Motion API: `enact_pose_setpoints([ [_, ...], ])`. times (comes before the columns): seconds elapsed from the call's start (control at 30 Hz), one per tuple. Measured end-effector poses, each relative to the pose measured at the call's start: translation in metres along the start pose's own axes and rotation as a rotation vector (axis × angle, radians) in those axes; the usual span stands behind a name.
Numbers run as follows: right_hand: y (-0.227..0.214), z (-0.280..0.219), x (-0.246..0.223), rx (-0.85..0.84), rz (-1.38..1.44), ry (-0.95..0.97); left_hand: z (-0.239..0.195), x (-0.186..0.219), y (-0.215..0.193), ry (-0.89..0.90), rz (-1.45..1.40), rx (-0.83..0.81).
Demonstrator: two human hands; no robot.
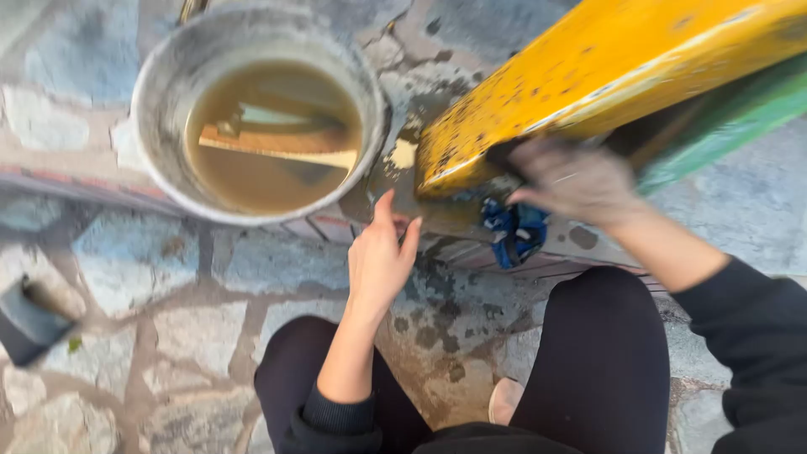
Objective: Cleaning a yellow metal structure with a wet cloth and water.
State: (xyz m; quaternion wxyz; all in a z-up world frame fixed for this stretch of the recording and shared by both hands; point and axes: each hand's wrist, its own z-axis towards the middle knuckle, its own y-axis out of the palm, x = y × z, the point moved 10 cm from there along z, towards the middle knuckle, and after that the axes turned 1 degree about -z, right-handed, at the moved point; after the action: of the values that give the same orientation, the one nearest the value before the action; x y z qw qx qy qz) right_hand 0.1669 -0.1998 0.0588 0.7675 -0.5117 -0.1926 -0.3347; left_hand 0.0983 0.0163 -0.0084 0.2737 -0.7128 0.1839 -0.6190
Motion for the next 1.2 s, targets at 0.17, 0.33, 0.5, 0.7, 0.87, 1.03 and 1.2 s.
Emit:
enact_pose_setpoints([
  [0.17, 0.072, -0.024, -0.073, 0.006, 0.181, 0.030, 0.008, -0.017, 0.000, -0.002, 0.022, 0.048],
  [0.33, 0.074, -0.019, -0.078, -0.189, 0.569, 0.072, -0.002, -0.004, 0.008, 0.045, 0.010, 0.060],
  [0.5, 0.065, -0.024, -0.042, -0.174, 0.294, 0.145, 0.003, 0.002, -0.006, 0.016, -0.077, 0.101],
  [0.7, 0.092, -0.018, -0.078, -0.159, 0.316, 0.100, 0.009, -0.005, 0.007, 0.015, -0.018, 0.100],
  [0.87, 0.063, -0.015, -0.098, -0.048, 0.040, 0.180, 0.000, -0.011, 0.004, -0.019, -0.048, 0.083],
  [1.03, 0.078, 0.008, -0.066, -0.202, 0.207, 0.207, 0.007, -0.018, -0.013, -0.034, -0.045, 0.135],
  [1.2, 0.067, 0.032, -0.123, -0.009, 0.141, 0.021, 0.006, -0.023, -0.024, 0.003, -0.135, 0.183],
])
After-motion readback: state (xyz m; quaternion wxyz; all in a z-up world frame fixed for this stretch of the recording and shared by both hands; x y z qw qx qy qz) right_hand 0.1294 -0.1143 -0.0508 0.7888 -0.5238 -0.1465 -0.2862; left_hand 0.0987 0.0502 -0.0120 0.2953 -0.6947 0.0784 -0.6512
